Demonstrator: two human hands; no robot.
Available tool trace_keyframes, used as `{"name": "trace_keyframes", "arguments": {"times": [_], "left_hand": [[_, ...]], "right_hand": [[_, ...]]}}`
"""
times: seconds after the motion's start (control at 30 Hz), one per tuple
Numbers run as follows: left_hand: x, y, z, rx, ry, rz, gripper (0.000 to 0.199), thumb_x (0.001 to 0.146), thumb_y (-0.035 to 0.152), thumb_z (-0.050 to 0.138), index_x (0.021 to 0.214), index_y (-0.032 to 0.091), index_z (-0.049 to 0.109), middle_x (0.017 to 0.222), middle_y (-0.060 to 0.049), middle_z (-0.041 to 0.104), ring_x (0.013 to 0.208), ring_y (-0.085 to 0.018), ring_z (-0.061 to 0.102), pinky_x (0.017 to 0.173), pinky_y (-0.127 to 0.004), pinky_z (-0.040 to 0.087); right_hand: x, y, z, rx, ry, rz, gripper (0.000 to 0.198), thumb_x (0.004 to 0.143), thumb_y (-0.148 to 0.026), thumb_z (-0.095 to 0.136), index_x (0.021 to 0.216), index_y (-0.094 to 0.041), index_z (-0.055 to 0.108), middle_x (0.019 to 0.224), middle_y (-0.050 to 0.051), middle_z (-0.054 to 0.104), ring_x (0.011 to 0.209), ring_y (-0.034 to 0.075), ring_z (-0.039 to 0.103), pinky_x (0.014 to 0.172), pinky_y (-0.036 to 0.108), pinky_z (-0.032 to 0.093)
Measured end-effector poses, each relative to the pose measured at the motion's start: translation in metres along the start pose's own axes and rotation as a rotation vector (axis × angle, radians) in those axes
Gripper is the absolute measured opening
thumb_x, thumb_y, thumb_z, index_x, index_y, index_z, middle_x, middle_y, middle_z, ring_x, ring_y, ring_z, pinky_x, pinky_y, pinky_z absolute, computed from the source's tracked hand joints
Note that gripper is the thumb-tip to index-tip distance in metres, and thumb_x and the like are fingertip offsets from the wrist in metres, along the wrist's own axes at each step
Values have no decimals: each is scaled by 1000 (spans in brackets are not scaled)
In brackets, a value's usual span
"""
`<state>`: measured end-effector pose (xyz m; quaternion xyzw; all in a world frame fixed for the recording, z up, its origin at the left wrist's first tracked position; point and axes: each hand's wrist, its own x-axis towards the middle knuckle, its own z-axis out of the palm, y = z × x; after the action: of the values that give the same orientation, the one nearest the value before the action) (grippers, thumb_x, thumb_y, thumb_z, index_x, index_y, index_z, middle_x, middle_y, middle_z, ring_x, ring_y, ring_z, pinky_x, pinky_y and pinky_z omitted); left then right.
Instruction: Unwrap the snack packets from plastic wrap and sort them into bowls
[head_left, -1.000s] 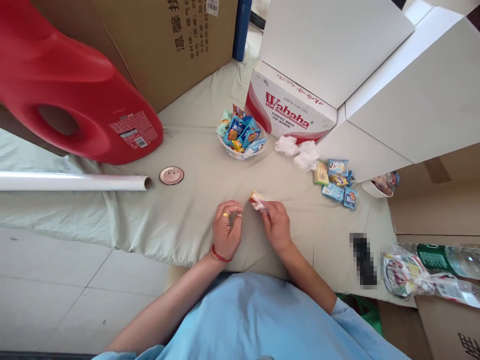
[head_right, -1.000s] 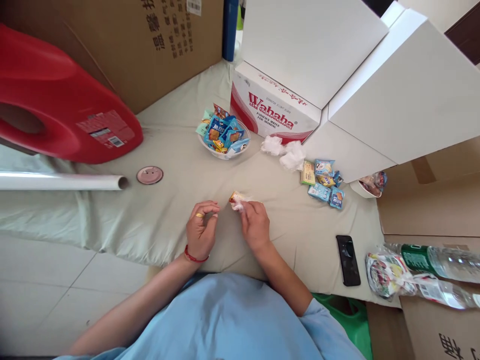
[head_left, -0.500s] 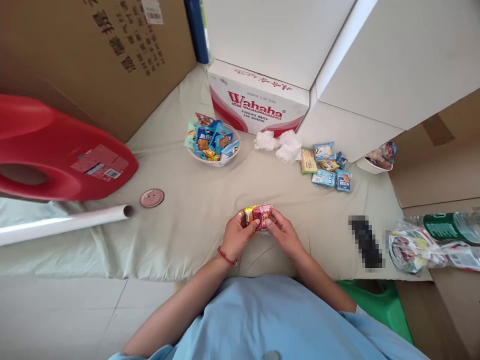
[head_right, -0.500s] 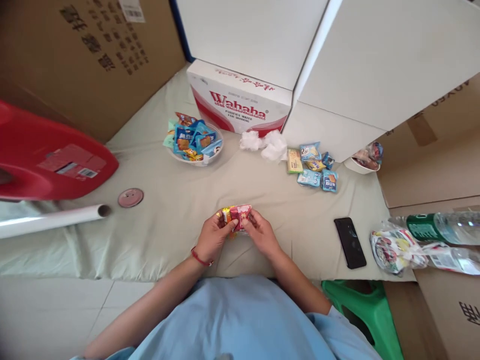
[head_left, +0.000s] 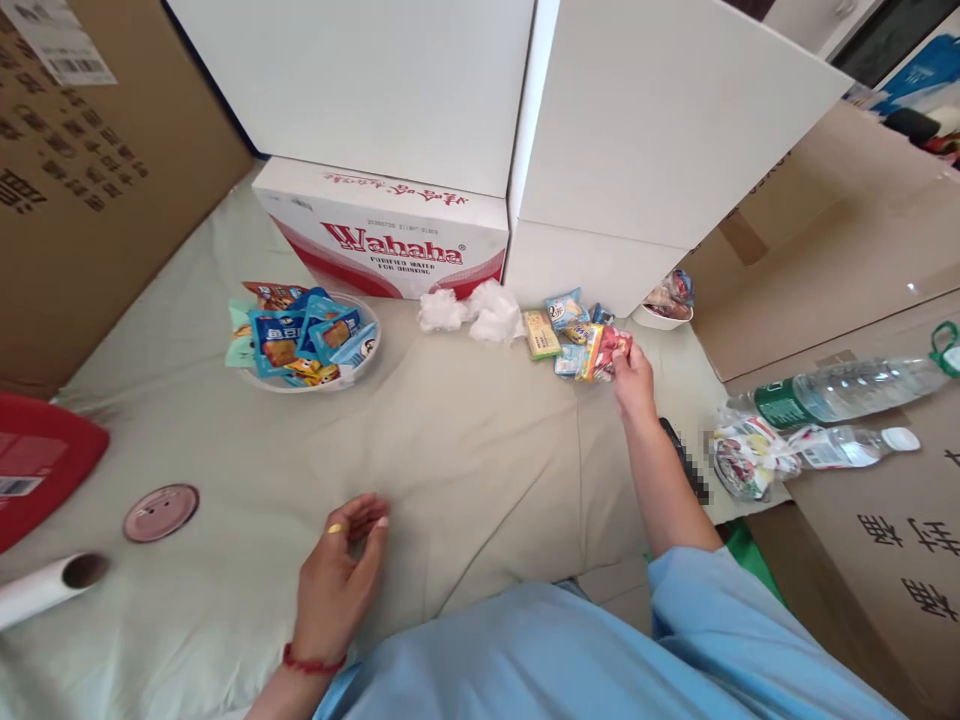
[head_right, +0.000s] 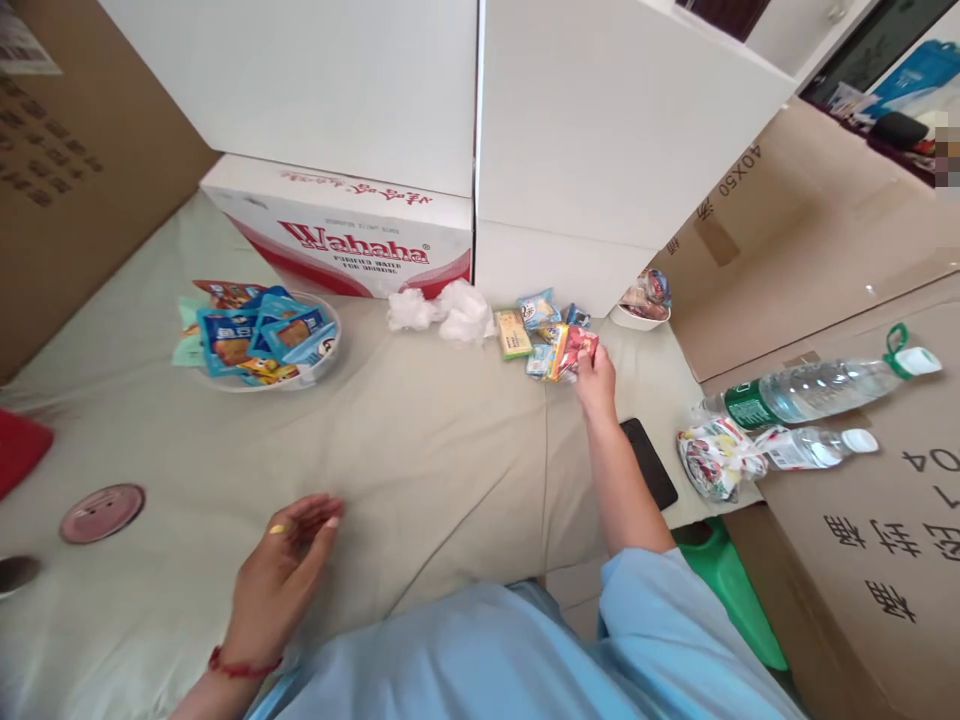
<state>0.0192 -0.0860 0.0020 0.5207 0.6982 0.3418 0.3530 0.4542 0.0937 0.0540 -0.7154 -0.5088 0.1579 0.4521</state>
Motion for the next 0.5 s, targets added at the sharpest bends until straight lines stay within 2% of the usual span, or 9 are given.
{"name": "trace_keyframes", "arguments": {"times": [0.1,0.23,0.37,0.5], "left_hand": [[-14,-13,-11,120,11,34,50,92,64,52,120,23,61,111,-8,78,100,-28,76,90,-46,61],[-27,-21,-10,253,73,196,38,96,52,51,120,24,62,110,-7,76,96,-27,75,83,-42,61],[-30,-22,-1,312,108,455,26,97,35,55,118,23,64,115,-11,73,106,-28,71,95,-45,59],[-30,-21,1,321,137,490,24,97,28,56,118,24,65,114,-10,72,105,-27,70,96,-43,59]], "right_hand": [[37,8,12,-117,21,53,48,99,-35,40,142,-17,54,112,12,74,97,24,67,87,37,54],[46,8,33,-490,-108,77,58,98,-23,40,154,-7,43,123,25,68,109,33,63,97,47,48],[37,9,35,-702,-60,-41,48,97,-20,41,140,-6,58,126,30,61,120,40,51,99,55,42],[39,-1,29,-713,0,-118,40,92,-17,47,125,-8,68,129,27,57,121,39,45,99,53,42]]}}
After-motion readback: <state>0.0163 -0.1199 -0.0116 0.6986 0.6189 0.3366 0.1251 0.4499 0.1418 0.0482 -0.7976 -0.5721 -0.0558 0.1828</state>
